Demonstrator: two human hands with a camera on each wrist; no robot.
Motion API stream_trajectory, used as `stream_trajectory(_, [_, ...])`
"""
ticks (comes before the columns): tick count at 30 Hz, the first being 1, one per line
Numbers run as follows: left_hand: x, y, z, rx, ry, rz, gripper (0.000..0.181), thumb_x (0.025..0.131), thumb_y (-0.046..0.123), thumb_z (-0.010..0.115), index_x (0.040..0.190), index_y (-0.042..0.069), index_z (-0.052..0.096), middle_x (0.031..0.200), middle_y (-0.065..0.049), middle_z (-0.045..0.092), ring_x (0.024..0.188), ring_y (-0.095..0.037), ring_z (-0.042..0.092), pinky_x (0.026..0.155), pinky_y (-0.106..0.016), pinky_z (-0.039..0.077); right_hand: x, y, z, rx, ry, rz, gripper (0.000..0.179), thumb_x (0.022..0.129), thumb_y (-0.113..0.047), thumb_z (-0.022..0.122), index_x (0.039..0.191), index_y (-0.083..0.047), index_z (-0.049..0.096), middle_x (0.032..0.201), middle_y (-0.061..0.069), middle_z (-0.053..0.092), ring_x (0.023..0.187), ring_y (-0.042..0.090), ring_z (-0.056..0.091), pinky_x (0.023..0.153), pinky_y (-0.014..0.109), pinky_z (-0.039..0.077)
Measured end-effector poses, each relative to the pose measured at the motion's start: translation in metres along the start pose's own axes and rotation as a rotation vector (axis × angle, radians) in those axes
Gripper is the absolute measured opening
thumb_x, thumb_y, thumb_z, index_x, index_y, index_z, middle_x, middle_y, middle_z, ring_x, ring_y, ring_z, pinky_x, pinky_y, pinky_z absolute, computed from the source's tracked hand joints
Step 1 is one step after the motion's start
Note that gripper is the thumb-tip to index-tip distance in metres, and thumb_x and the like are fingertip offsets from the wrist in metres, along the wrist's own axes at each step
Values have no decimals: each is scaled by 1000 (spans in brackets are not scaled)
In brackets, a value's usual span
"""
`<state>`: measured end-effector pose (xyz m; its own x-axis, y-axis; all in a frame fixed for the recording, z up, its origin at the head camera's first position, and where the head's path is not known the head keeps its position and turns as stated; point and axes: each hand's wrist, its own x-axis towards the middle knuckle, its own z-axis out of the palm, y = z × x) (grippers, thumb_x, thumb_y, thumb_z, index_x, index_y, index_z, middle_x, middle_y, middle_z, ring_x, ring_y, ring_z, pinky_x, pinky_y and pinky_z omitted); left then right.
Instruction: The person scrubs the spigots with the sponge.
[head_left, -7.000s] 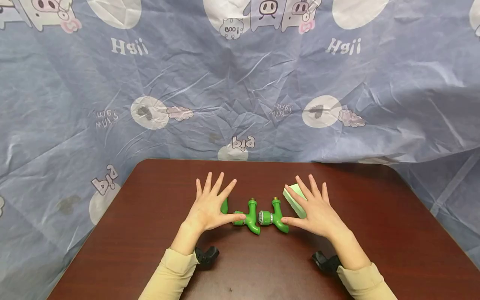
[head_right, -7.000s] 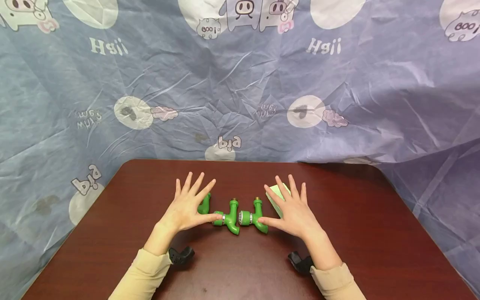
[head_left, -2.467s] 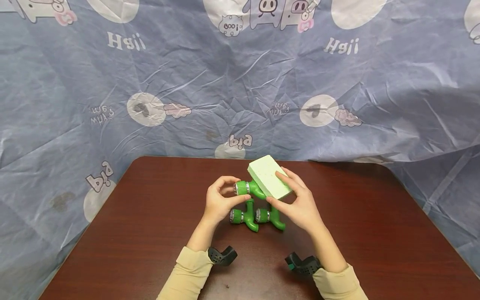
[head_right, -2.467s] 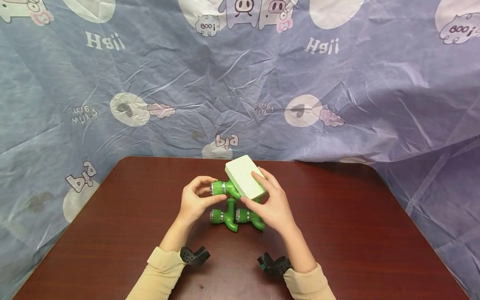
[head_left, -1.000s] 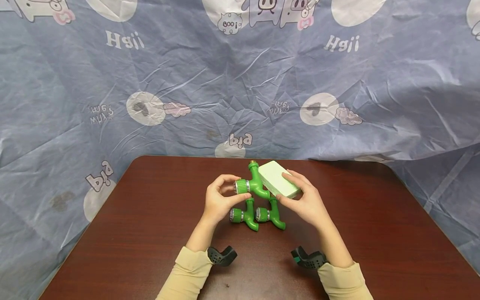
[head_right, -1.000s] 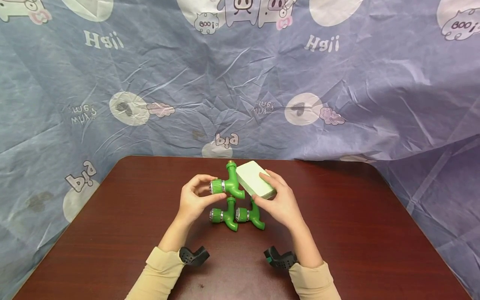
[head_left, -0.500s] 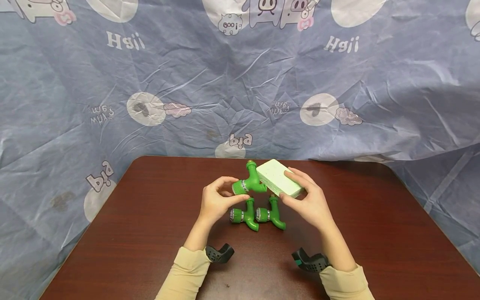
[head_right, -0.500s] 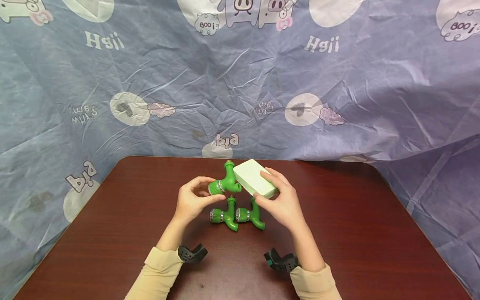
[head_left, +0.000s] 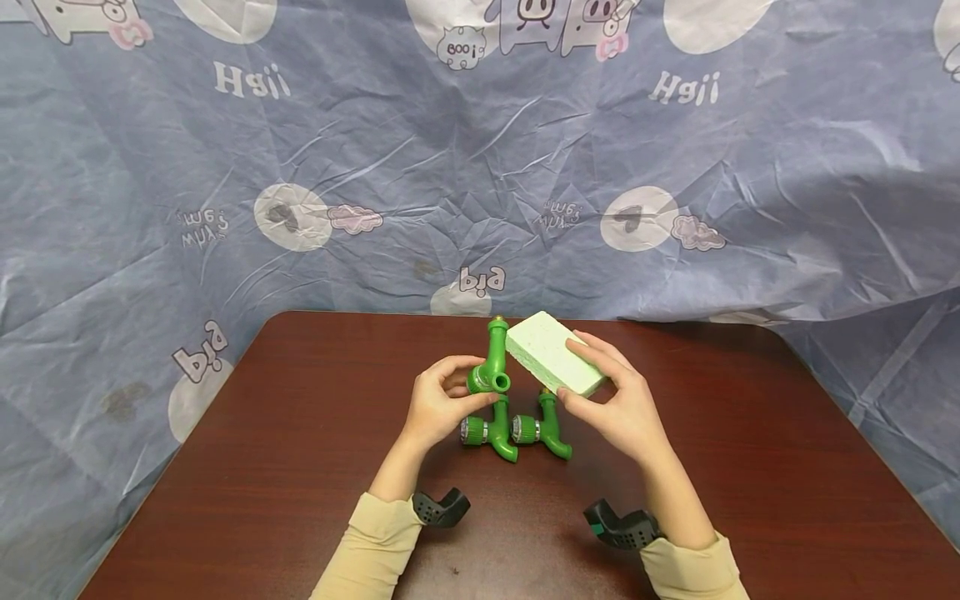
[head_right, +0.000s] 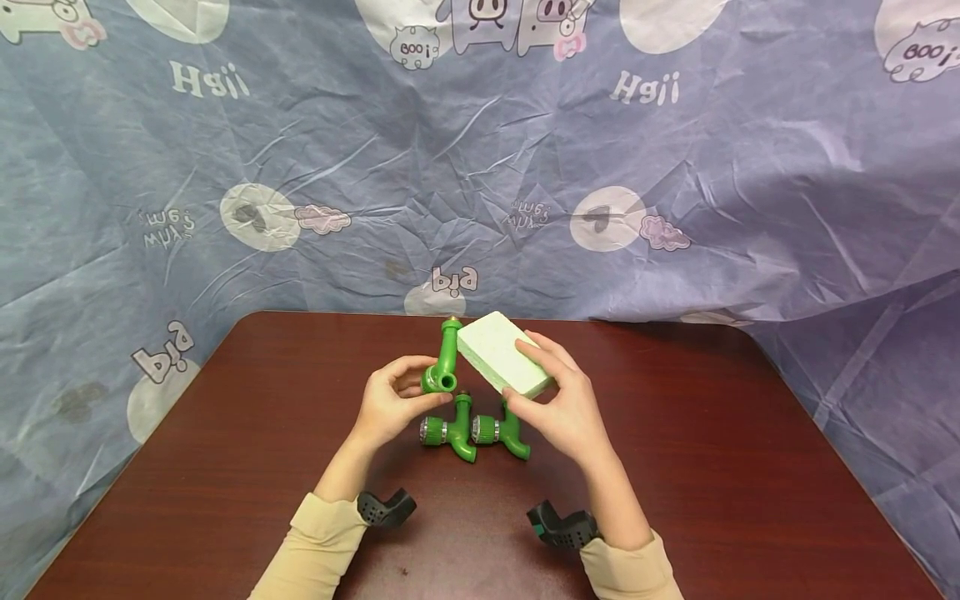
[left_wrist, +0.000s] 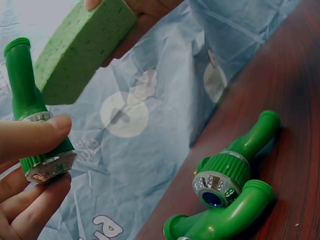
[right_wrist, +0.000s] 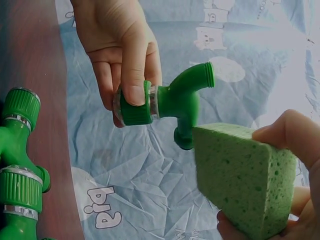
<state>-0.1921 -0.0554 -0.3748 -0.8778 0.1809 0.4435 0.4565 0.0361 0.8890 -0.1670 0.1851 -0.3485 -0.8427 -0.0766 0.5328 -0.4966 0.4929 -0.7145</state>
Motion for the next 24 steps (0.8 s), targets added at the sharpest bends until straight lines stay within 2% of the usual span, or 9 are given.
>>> stream_trajectory(4, [-1,0,2,-15,6,8,41,68,-7,79,106,-6,64,93,-21,68,82,-33,68,73,-43,56,0,-4,3,45,13,-68,58,68,3,78,122,-11,63,133,3,52,116,13,47,86,17,37])
stream_trajectory(8, [-1,1,4,-16,-2,31,40,68,-7,80,105,-6,65,96,-23,67,82,-36,67,73,-47,56,-2,-22,4,61,-20,-150,58,65,9,78,120,1,61,132,14,51,116,21,48,87,17,37])
stream_trajectory(14, [-2,4,6,3,10,17,40,67,-7,80,104,-5,66,99,-22,67,78,-38,67,71,-47,56,-4,-45,4,14,-58,-183,55,65,10,78,117,7,60,129,23,50,115,27,49,87,16,38])
stream_trajectory(17, [-2,5,6,18,16,22,40,67,-7,80,104,-5,66,98,-21,67,77,-39,67,70,-46,56,-5,-43,4,21,-71,-209,57,64,11,78,118,7,59,129,24,50,115,28,49,88,17,38])
stream_trajectory(24, [-2,5,6,27,15,24,40,67,-10,78,105,-8,65,99,-24,66,81,-38,67,72,-44,56,-6,-9,8,21,-114,-264,65,64,1,83,124,-4,60,136,13,48,120,25,47,90,19,39])
